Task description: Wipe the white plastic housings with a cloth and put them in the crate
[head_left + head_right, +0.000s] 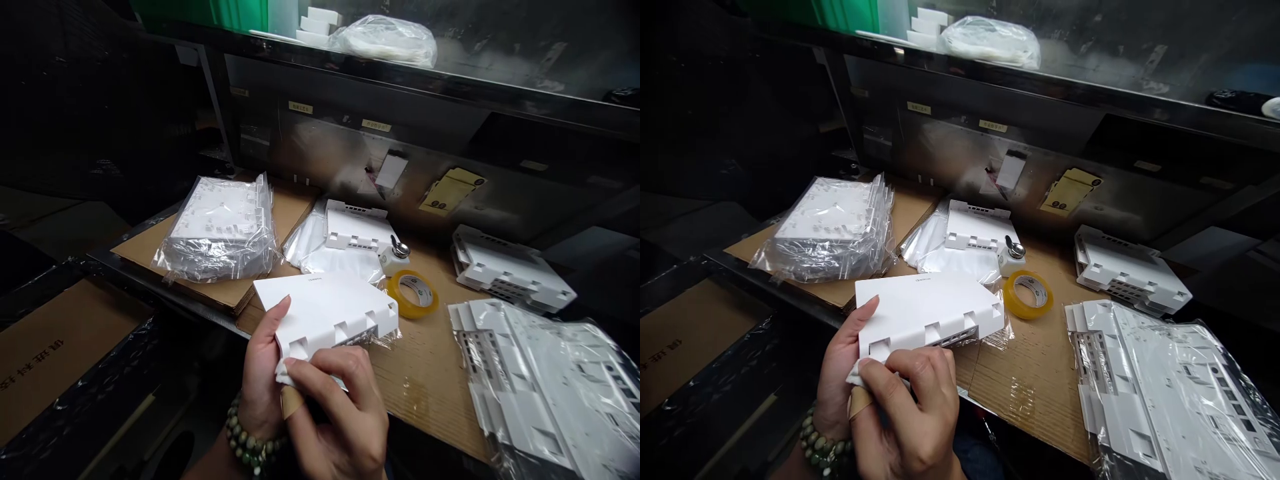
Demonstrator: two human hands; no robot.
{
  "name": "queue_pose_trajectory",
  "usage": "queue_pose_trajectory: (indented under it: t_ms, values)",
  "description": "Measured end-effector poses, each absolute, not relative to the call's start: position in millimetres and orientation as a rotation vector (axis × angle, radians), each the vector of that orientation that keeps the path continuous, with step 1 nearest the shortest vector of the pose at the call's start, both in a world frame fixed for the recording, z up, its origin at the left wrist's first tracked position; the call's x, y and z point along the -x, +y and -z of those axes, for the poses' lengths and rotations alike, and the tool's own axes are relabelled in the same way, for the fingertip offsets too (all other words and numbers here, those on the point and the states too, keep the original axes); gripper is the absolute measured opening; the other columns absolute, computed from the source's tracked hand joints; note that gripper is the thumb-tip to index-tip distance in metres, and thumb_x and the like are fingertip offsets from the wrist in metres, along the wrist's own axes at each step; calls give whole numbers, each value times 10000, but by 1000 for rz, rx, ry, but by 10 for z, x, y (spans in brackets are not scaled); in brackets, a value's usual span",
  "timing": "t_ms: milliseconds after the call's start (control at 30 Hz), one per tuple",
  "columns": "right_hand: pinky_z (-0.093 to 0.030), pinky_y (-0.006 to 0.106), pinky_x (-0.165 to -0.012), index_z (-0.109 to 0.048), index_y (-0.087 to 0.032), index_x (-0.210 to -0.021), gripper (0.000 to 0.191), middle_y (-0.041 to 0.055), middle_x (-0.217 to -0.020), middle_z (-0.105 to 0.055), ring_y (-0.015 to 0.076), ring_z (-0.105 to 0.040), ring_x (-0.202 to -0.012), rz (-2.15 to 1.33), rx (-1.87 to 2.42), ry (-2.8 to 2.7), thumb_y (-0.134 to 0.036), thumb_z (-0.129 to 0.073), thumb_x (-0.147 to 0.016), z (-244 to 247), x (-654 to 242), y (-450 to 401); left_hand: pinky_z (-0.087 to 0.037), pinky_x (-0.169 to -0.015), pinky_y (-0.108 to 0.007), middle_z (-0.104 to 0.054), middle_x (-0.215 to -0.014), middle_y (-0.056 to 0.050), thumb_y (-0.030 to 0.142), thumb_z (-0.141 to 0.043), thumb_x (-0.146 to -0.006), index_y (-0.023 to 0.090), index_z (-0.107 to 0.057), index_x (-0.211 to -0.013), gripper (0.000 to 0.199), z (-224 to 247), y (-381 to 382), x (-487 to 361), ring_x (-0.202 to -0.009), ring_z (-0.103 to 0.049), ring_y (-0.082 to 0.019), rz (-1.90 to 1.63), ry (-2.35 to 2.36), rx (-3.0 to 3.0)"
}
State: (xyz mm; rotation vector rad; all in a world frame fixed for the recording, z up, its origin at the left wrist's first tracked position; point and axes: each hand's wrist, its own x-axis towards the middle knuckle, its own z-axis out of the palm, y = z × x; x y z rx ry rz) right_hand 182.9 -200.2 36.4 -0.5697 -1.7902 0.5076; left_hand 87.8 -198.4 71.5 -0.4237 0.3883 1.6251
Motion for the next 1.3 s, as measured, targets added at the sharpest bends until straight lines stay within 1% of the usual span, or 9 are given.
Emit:
queue_pose_trajectory:
  t_ms: [367, 533, 667, 767, 900, 1067, 1133, 1200, 1300]
  values:
    - [-506, 347, -707, -740, -196, -1072, 297, 43, -881, -652, 181, -609, -798, -532, 622, -1813, -38, -692, -825, -376, -1878, -2013, -550, -1032, -493, -790, -1102, -166, 314, -508, -994, 100, -618, -1358, 436, -701, -2004, -902, -1013, -760, -332, -1607, 458, 397]
    - [-473, 268, -595, -742, -252, -897, 201, -20, -752, -597, 139, -590, -685, -917, 580, -1771, -83, -757, -789, -530, -2046, -2039, -591, -974, -503, -806, -986, -161, 314, -533, -998, 72, -696, -1177, 343, -704, -1974, -827, -944, -775, -329, -1634, 559, 412]
    - [-469, 272, -624, -738, -243, -886, 43, 2, -830, -636, 154, -607, -741, -926, 693, -1413, -237, -763, -851, -529, -2449, -1835, -626, -905, -497, -802, -824, -146, 292, -506, -1029, 73, -710, -954, 309, -744, -1942, -694, -816, -790, -309, -1729, 669, 493]
    - [-471, 299, -666, -712, -203, -884, 125, 7, -818, -628, 148, -587, -705, -940, 785, -978, -312, -761, -848, -425, -2698, -1634, -646, -859, -480, -791, -770, -114, 315, -512, -1035, 99, -689, -936, 296, -743, -1925, -618, -753, -790, -291, -1702, 656, 559]
    - [-468, 307, -674, -683, -192, -903, 134, -1, -754, -626, 154, -587, -692, -898, 867, -822, -284, -758, -841, -297, -2770, -1564, -655, -842, -474, -770, -716, -90, 310, -512, -1036, 115, -663, -918, 273, -703, -1900, -593, -752, -793, -293, -1696, 633, 566]
    - [-472, 284, -674, -705, -190, -942, 155, -2, -760, -675, 147, -619, -700, -810, 867, -999, -297, -768, -851, -235, -2622, -1700, -658, -835, -507, -802, -825, -170, 337, -450, -1056, 56, -663, -1081, 353, -672, -1890, -573, -820, -797, -333, -1671, 636, 509]
    - [-487, 288, -677, -702, -196, -969, 137, 0, -773, -686, 151, -635, -707, -771, 877, -1082, -297, -742, -884, -223, -2600, -1725, -677, -753, -450, -811, -857, -183, 363, -410, -1068, 28, -618, -1249, 434, -666, -1912, -545, -796, -800, -323, -1658, 662, 476]
    - [-500, 297, -687, -686, -209, -1014, 124, 1, -793, -687, 156, -644, -723, -767, 903, -1108, -298, -695, -929, -212, -2622, -1717, -673, -623, -356, -818, -854, -158, 393, -397, -1072, 35, -484, -1448, 526, -653, -1942, -511, -751, -799, -301, -1660, 665, 426]
    - [-502, 288, -712, -663, -231, -1053, 118, -14, -805, -674, 144, -641, -744, -813, 922, -1085, -315, -640, -973, -194, -2701, -1665, -610, -449, -265, -819, -872, -108, 472, -446, -1049, 127, -303, -1589, 657, -604, -1974, -466, -687, -787, -284, -1682, 661, 361]
